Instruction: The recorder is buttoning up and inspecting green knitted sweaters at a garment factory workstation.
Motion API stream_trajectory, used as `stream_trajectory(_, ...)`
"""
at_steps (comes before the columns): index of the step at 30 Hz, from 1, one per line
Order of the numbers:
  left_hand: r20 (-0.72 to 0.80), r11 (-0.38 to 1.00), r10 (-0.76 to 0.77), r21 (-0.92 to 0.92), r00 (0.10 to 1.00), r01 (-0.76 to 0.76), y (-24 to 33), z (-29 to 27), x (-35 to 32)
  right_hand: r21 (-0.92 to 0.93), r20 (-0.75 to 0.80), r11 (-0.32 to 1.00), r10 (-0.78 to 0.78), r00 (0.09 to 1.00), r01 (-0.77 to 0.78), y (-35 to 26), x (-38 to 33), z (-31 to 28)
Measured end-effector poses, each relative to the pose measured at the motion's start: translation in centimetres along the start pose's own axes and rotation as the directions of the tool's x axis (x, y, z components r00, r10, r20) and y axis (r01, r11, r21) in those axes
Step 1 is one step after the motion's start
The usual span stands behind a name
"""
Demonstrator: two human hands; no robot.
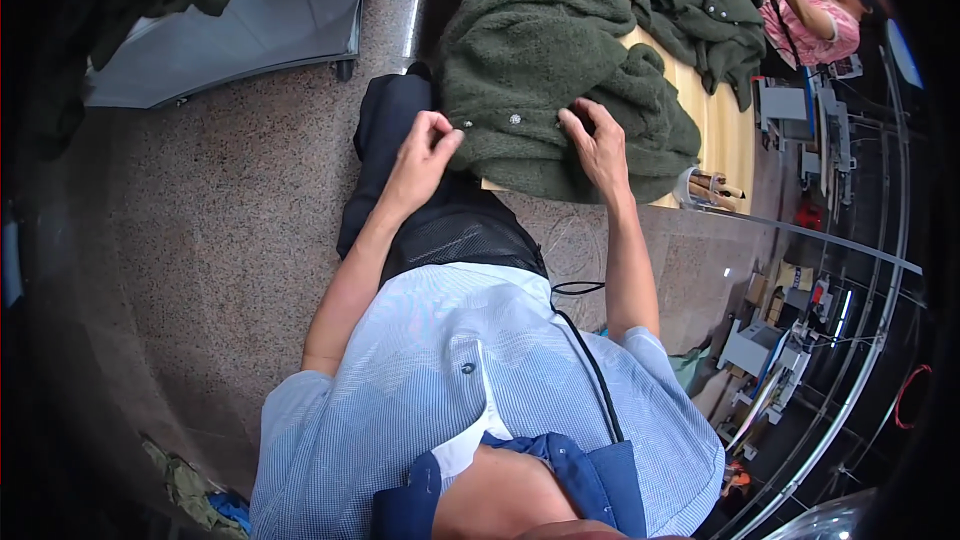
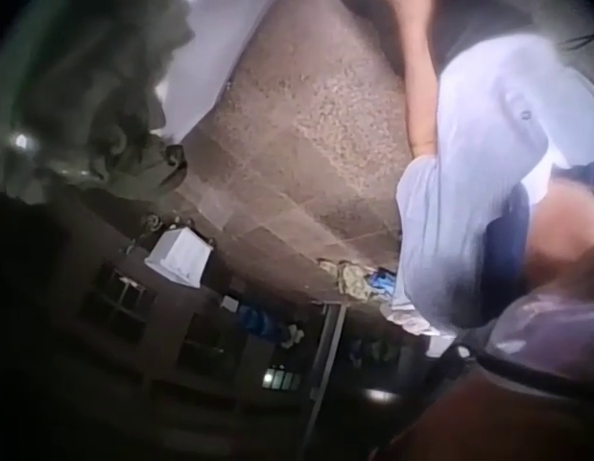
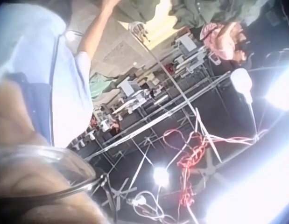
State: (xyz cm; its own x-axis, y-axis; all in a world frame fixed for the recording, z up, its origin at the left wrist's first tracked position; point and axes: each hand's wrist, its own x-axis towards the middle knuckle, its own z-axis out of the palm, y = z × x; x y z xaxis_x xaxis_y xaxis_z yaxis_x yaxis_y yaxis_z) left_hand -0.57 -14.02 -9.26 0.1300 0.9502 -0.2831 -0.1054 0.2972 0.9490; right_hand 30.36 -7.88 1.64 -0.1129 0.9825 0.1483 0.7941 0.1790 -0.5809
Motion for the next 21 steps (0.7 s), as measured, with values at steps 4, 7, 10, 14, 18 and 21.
stream_trajectory(4,0.007,0.985,0.16,-0.071,0.987,-0.159,-0.2,1.5,0.7,-0.147,0.031,0.96,0.245,0.969,-0.238,-1.4,3.7,3.1)
stream_trajectory(7,-0.089,0.942,0.045,-0.327,0.995,-0.072,1.4,-0.1,0.7,0.112,0.05,0.969,0.216,0.975,-0.221,-0.2,5.3,4.6)
stream_trajectory(10,-0.054,0.978,0.105,-0.176,0.993,-0.113,6.1,-1.1,-1.6,0.597,0.009,0.774,0.255,0.967,-0.21,-1.7,4.7,1.1)
stream_trajectory(14,0.037,0.958,0.247,-0.159,0.968,-0.238,10.8,-1.5,-5.2,0.704,0.006,0.672,0.315,0.949,-0.228,-4.4,0.8,-5.0)
stream_trajectory(18,-0.015,0.806,0.573,0.192,0.819,-0.56,11.6,0.9,-4.7,0.641,0.196,0.732,0.133,0.972,-0.23,-3.5,-1.7,-5.8)
stream_trajectory(21,0.115,0.836,0.471,0.258,0.875,-0.484,11.8,2.3,-4.8,0.119,0.263,0.968,0.185,0.947,-0.222,1.1,-4.5,-4.6)
